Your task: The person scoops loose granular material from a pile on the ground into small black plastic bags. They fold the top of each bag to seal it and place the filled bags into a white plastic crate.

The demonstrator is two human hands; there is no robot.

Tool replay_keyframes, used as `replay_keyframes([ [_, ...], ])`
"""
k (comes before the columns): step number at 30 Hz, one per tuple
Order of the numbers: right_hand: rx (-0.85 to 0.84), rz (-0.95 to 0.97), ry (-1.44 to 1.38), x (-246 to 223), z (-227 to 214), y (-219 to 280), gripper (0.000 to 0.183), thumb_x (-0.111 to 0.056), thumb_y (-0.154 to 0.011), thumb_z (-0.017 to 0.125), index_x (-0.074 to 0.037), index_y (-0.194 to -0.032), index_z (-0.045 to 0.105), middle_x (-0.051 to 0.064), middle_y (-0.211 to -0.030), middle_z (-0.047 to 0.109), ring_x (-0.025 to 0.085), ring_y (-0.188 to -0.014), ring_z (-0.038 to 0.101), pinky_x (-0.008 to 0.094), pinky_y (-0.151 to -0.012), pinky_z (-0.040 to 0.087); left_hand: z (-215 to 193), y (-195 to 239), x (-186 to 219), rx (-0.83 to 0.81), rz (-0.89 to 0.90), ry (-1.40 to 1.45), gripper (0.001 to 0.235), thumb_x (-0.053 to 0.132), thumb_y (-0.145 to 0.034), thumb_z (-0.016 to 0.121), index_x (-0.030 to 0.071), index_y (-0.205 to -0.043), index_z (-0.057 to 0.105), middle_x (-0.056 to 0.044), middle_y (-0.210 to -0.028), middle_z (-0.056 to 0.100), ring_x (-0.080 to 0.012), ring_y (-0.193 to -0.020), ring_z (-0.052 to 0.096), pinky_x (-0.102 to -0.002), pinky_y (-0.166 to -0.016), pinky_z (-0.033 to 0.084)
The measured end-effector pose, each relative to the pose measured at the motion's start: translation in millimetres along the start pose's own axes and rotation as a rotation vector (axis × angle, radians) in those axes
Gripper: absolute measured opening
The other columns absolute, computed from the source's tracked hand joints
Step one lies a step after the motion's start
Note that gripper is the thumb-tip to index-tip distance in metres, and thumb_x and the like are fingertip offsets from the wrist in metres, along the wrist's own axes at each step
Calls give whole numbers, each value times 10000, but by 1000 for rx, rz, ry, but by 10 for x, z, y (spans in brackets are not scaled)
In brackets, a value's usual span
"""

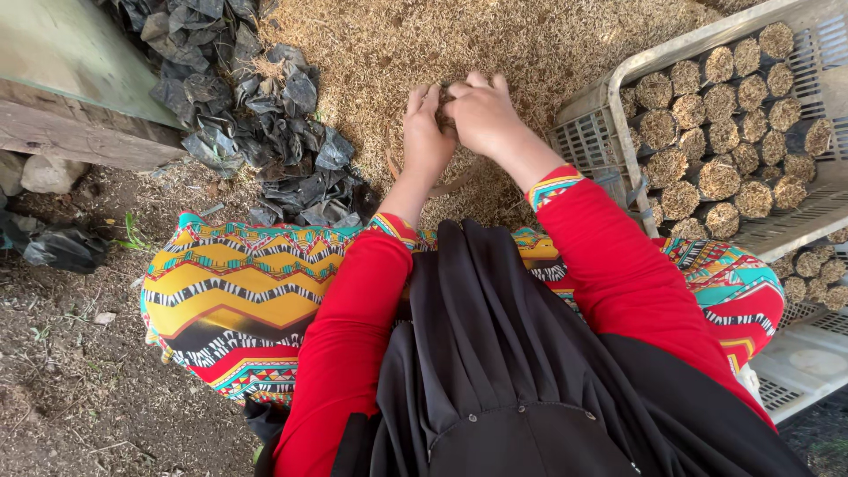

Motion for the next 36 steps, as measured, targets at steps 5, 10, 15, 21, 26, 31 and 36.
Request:
replay_keyframes([
  [5,-164,-97,33,-194,-114,70,374,-136,-751,763,-170,-1124,750,34,-1203,638,296,-1209,503,533,-1028,391,-8,-57,-66,39,-46,-118,513,-117,-787,612,-9,-1283,686,-146,-1349,625,-345,-1158,641,-427,-1043,534],
  [10,40,-191,-277,-97,-224,-7,324,44,-786,674,-127,-1059,710,51,-1163,664,307,-1133,577,492,-989,482,-214,-53,-158,65,-65,-202,417,-75,-793,646,8,-1194,725,-127,-1238,661,-316,-1004,687,-400,-892,587],
  [15,46,-177,-677,299,-34,40,416,142,-819,573,-117,-1116,705,50,-1156,693,245,-1127,647,401,-995,538,-381,-87,-242,56,-95,-265,292,-91,-828,650,39,-1062,768,-105,-1130,692,-311,-897,728,-401,-817,609],
  [21,269,134,-671,421,319,401,530,-138,-998,682,-104,-1479,463,142,-1581,437,323,-1498,405,509,-1249,354,-458,-199,-368,96,-164,-212,74,17,-796,737,59,-839,694,-129,-947,701,-307,-797,719,-425,-713,591],
  [26,252,41,-384,-127,593,565,1101,-594,-834,783,-99,-1632,207,238,-1688,111,477,-1559,68,630,-1237,148,-579,-329,-329,169,-159,10,255,-36,-823,692,53,-1022,560,-115,-831,681,-264,-732,703,-416,-650,556],
  [31,382,-70,-268,-448,615,279,1066,-677,-847,764,-65,-1585,297,286,-1624,176,484,-1515,79,652,-1219,116,-693,-430,-150,174,-144,113,276,-22,-881,679,68,-1102,541,-86,-796,682,-206,-705,707,-376,-632,564],
  [36,333,-228,-236,-477,893,218,487,-377,-987,705,-115,-1379,582,148,-1404,494,422,-1399,369,588,-1170,320,-519,-358,-194,92,-181,192,264,-8,-901,677,66,-1120,551,-79,-772,696,-192,-686,698,-362,-632,553],
])
Point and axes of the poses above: each hand's wrist, its own y-axis away from the middle knuckle, its own z-axis out of the palm, x = y × z, the point moved 6 cm from there along -y, towards the middle knuckle
